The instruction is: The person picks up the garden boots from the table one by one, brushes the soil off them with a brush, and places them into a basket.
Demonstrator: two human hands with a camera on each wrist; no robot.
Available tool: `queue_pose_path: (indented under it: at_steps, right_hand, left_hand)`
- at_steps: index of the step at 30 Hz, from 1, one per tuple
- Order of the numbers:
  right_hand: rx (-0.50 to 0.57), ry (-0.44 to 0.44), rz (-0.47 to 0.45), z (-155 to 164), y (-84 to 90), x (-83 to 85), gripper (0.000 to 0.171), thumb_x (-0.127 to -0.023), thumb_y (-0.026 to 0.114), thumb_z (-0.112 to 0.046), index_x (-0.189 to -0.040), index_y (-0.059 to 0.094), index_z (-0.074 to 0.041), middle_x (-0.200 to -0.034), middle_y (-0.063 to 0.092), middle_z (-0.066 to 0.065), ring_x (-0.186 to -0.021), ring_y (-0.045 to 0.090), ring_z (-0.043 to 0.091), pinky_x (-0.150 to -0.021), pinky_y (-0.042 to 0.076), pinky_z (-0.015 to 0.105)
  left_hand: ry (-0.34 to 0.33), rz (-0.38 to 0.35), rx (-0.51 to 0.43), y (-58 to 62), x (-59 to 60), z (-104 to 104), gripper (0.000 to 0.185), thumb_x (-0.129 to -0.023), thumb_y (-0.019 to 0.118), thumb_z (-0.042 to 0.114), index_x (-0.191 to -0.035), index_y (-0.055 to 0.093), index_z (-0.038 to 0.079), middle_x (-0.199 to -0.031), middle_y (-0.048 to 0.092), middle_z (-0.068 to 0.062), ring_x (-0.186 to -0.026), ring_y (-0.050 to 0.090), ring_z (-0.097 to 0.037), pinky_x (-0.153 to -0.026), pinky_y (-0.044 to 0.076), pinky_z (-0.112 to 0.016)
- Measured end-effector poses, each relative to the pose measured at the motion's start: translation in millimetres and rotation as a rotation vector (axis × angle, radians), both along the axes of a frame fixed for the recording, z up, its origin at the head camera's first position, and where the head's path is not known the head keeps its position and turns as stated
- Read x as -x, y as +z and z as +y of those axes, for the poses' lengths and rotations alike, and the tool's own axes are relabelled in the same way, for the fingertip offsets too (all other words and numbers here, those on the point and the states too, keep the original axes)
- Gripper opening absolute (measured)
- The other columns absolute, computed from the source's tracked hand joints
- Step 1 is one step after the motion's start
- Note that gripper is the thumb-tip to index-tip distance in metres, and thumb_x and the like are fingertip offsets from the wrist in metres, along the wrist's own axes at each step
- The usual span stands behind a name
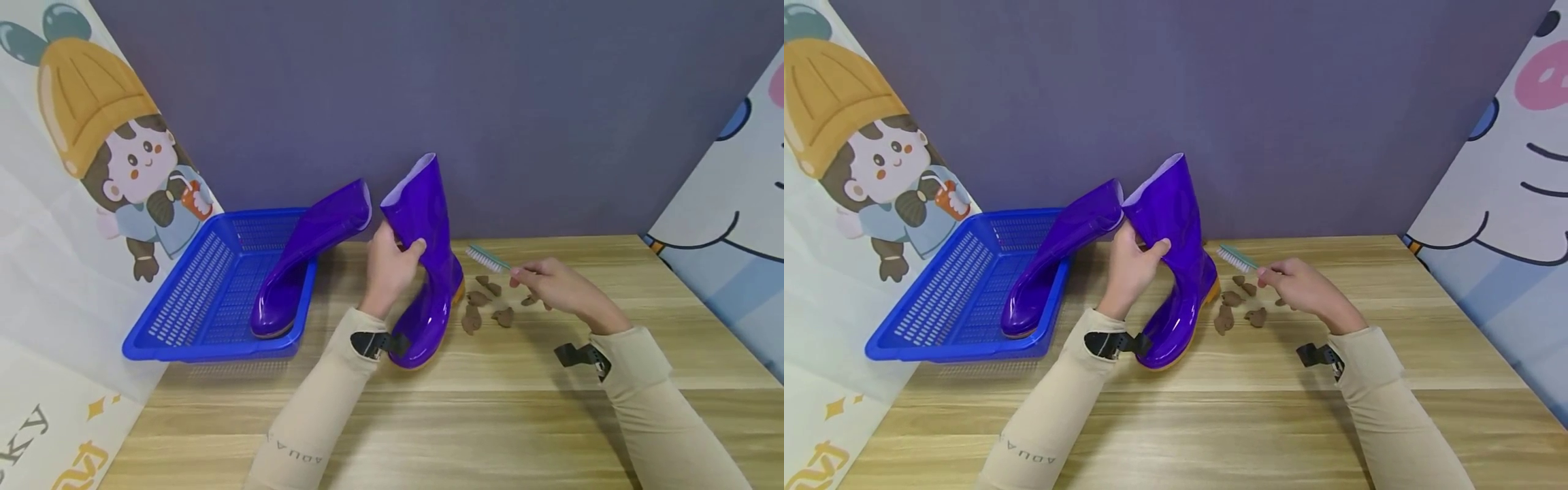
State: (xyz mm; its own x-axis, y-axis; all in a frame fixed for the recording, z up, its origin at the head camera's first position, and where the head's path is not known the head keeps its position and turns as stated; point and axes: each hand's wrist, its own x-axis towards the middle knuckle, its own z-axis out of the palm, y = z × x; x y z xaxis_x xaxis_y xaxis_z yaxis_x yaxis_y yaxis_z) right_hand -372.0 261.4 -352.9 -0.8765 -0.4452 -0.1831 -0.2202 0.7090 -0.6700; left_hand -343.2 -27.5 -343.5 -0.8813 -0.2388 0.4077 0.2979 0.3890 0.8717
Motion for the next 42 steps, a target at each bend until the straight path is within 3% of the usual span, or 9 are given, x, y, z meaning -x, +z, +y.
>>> queue_pose_path:
  at_steps: [7,17,24,30,36,42]
  right_hand:
    - [0.020,-0.009,0.029,-2.4,-0.3,2.9,0.056,-0.111,0.034,-0.044,-0.128,0.063,0.001,-0.058,0.038,-0.003,-0.048,0.035,0.014,-0.052,0.042,0.036]
    - [0.032,-0.010,0.039,-3.5,-5.6,6.0,0.056,-0.111,0.034,-0.045,-0.130,0.062,0.001,-0.055,0.035,-0.004,-0.046,0.032,0.013,-0.051,0.042,0.036]
    - [0.046,-0.001,0.044,-7.5,-11.3,7.4,0.055,-0.111,0.035,-0.044,-0.129,0.062,0.000,-0.056,0.035,-0.004,-0.047,0.034,0.013,-0.051,0.041,0.037]
    - [0.044,-0.016,0.011,-8.1,-12.8,9.7,0.054,-0.111,0.035,-0.044,-0.130,0.061,-0.001,-0.057,0.036,-0.004,-0.049,0.033,0.013,-0.053,0.043,0.037]
    - [0.040,-0.011,0.010,-6.9,-13.0,11.3,0.056,-0.111,0.034,-0.044,-0.131,0.061,0.001,-0.057,0.035,-0.004,-0.049,0.034,0.013,-0.053,0.042,0.036]
    - [0.042,-0.019,0.009,-3.8,-14.9,12.7,0.057,-0.111,0.034,-0.044,-0.133,0.059,0.002,-0.058,0.036,-0.004,-0.049,0.035,0.014,-0.053,0.042,0.036]
  left_hand:
    - [0.005,0.119,-0.125,11.7,-10.2,-4.5,0.037,-0.085,0.071,0.003,-0.121,0.063,-0.002,-0.110,0.073,-0.020,-0.097,0.073,-0.030,-0.087,0.061,-0.040]
    - [-0.060,0.261,-0.291,45.6,-43.8,-26.4,0.037,-0.087,0.068,-0.004,-0.123,0.058,-0.004,-0.110,0.070,-0.020,-0.097,0.068,-0.019,-0.085,0.059,-0.032]
    - [-0.128,0.292,-0.438,65.2,-69.1,-52.0,0.037,-0.089,0.065,-0.009,-0.123,0.056,0.000,-0.109,0.070,-0.016,-0.095,0.072,-0.017,-0.082,0.064,-0.035]
    - [-0.127,0.325,-0.517,86.7,-89.0,-74.4,0.035,-0.090,0.064,-0.012,-0.120,0.057,0.005,-0.104,0.071,-0.010,-0.091,0.075,-0.019,-0.079,0.064,-0.036]
    - [-0.118,0.358,-0.509,106.8,-99.4,-100.0,0.039,-0.092,0.064,-0.010,-0.128,0.054,0.004,-0.117,0.068,-0.018,-0.101,0.075,-0.027,-0.081,0.063,-0.038]
    - [-0.112,0.444,-0.572,122.9,-101.0,-126.3,0.043,-0.088,0.069,-0.011,-0.126,0.054,0.001,-0.116,0.067,-0.021,-0.098,0.076,-0.030,-0.078,0.063,-0.038]
